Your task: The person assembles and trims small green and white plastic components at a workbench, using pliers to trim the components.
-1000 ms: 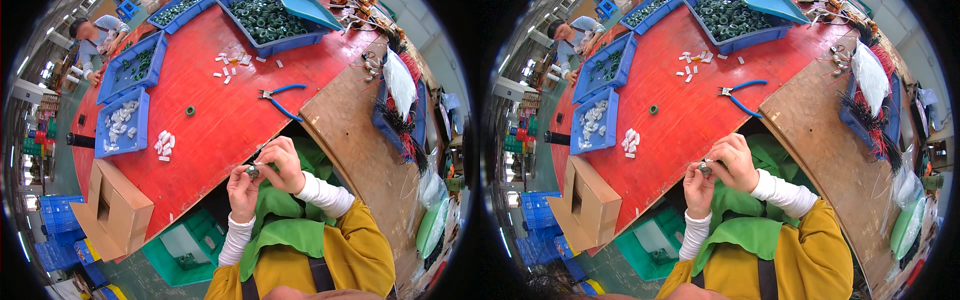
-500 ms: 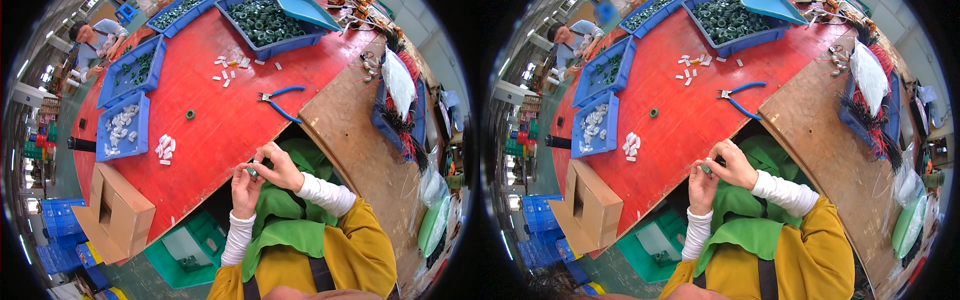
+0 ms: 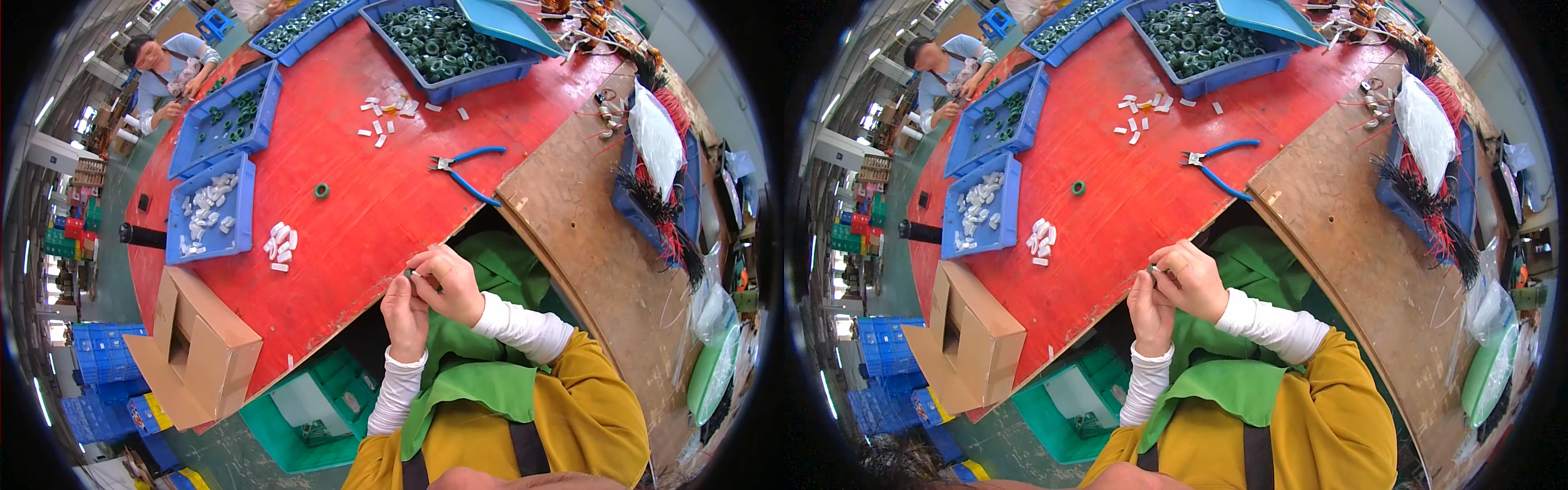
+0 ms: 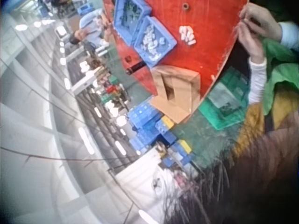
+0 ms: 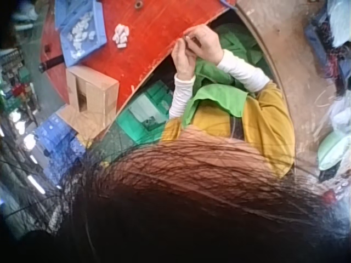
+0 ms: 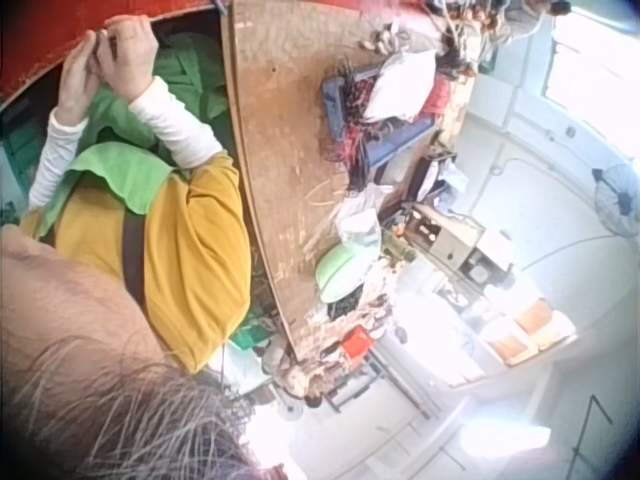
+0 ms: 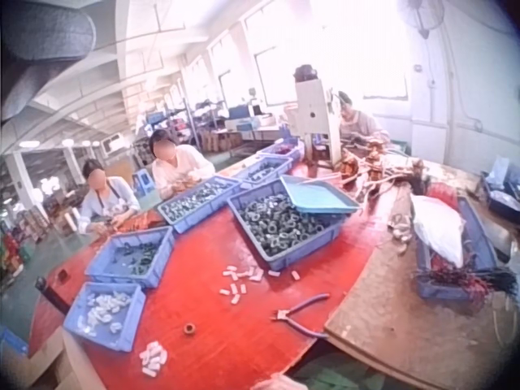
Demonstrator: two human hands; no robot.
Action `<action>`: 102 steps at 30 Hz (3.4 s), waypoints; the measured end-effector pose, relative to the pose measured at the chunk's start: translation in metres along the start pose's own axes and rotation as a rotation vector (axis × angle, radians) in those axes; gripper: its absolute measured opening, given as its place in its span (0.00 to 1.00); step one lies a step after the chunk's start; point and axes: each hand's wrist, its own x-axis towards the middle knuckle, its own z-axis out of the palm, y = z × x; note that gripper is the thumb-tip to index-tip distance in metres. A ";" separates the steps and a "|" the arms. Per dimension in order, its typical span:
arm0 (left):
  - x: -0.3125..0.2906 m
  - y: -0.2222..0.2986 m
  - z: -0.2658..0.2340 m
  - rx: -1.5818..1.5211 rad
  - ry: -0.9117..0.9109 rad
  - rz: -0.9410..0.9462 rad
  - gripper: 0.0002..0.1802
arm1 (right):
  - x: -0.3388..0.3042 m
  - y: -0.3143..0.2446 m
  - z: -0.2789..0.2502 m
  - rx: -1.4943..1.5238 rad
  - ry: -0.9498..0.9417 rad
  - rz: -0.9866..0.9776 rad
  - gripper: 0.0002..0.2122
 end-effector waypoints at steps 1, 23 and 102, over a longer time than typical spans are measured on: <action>0.000 0.002 -0.001 0.000 0.000 0.002 0.15 | 0.000 0.001 0.001 -0.035 0.015 -0.050 0.09; 0.009 0.044 -0.011 0.523 -0.016 0.359 0.10 | 0.040 0.002 -0.016 -0.338 -0.501 -0.313 0.08; 0.055 0.064 -0.022 0.088 -0.022 0.270 0.08 | 0.023 0.005 -0.007 0.884 -0.726 1.013 0.20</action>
